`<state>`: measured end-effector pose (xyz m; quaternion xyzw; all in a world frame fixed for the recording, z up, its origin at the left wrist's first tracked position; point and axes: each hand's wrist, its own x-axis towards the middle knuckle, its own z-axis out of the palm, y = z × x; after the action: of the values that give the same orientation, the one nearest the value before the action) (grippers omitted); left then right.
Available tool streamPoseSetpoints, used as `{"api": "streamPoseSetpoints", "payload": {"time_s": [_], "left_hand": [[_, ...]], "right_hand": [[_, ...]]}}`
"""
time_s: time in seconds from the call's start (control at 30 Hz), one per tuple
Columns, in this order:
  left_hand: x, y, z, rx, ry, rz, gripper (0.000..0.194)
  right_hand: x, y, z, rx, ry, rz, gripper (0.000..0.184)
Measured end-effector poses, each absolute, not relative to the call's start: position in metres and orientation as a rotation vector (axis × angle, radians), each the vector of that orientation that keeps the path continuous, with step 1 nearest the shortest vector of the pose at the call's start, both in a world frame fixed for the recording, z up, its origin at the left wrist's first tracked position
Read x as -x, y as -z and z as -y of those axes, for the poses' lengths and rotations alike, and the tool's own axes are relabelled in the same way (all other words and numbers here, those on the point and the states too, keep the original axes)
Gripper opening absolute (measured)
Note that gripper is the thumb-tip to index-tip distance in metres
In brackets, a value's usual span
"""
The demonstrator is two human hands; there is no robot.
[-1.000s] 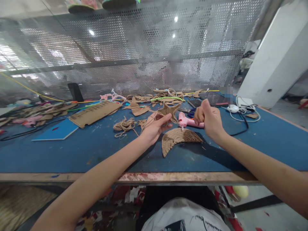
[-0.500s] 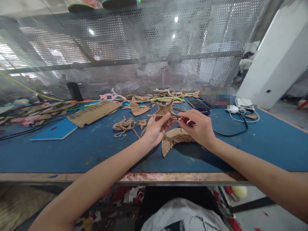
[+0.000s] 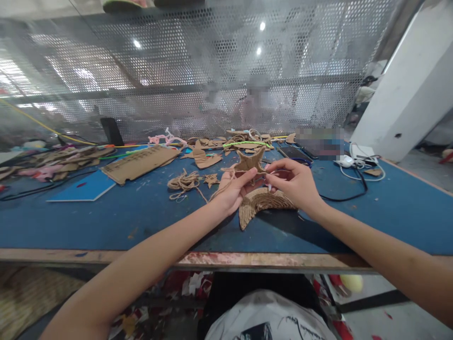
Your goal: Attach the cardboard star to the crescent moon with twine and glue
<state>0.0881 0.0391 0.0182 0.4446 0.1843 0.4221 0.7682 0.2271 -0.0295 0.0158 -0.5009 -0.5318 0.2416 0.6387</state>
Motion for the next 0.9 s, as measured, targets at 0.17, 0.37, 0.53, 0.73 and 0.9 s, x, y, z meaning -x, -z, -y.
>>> {"api": "streamPoseSetpoints", "payload": {"time_s": [0.17, 0.37, 0.53, 0.73, 0.9], "left_hand": [[-0.0867, -0.0201, -0.0364, -1.057, -0.950, -0.378, 0.036], [-0.0879, -0.0198, -0.0327, -1.199, -0.980, -0.378, 0.040], [-0.0890, -0.0190, -0.0318, -1.182, -1.014, -0.434, 0.054], [-0.0883, -0.0185, -0.0340, -1.191, -1.026, -0.501, 0.056], [-0.0872, -0.0185, -0.0375, -1.234, -1.022, -0.486, 0.052]], "right_hand": [[-0.2269, -0.0179, 0.0277, 1.097, -0.728, 1.073, 0.025], [-0.2270, -0.0173, 0.0281, 1.101, -0.736, 1.060, 0.022], [-0.2253, -0.0152, 0.0278, 1.106, -0.678, 1.104, 0.019], [-0.2293, -0.0084, 0.0265, 1.141, -0.541, 1.232, 0.014], [-0.2323, -0.0100, 0.0288, 1.132, -0.383, 1.344, 0.010]]}}
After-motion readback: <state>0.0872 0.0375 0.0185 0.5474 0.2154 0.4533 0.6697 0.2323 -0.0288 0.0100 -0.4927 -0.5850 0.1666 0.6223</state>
